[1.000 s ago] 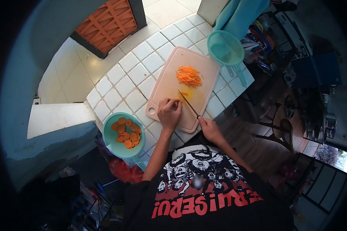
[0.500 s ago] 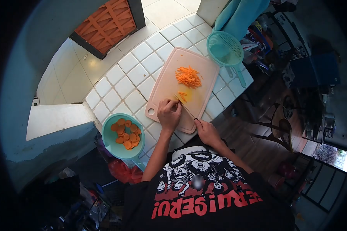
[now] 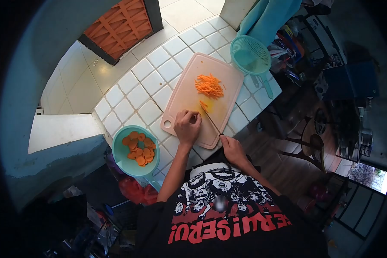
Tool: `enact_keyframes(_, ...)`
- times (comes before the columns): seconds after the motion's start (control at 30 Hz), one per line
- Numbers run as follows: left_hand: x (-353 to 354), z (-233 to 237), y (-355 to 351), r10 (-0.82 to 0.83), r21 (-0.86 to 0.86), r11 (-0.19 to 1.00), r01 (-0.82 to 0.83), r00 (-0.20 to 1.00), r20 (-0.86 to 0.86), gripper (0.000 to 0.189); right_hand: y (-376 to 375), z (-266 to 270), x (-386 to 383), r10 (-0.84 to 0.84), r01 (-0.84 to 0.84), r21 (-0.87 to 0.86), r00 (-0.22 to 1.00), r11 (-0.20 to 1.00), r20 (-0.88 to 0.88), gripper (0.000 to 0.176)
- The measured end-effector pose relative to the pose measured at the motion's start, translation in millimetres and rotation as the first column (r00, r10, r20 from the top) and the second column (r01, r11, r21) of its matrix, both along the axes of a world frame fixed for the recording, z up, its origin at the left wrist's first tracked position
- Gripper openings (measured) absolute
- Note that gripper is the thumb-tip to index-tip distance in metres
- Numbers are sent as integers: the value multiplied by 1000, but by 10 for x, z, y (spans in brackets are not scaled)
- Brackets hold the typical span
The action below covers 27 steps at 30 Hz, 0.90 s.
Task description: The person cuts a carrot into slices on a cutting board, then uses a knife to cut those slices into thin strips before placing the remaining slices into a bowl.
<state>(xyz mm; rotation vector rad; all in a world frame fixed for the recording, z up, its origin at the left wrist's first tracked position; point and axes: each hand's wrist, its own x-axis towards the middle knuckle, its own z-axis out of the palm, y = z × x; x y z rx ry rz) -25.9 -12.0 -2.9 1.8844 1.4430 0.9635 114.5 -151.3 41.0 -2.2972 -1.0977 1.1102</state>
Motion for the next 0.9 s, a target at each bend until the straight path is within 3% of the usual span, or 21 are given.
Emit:
enact_keyframes(0.4, -4, -25, 6, 6, -8, 1000, -6, 1000, 5, 7, 149, 115, 10, 108, -108, -86, 994, 990, -2, 49)
enact_keyframes(0.7, -2, -37, -10, 4, -14, 1000, -4, 999, 37, 8, 277, 26, 27, 180, -180, -59, 984, 982, 12, 48)
enact_keyframes(0.9, 1, -17, 35, 15, -2, 1000, -15, 1000, 23, 8, 60, 103, 116, 129, -125, -104, 991, 987, 31, 51)
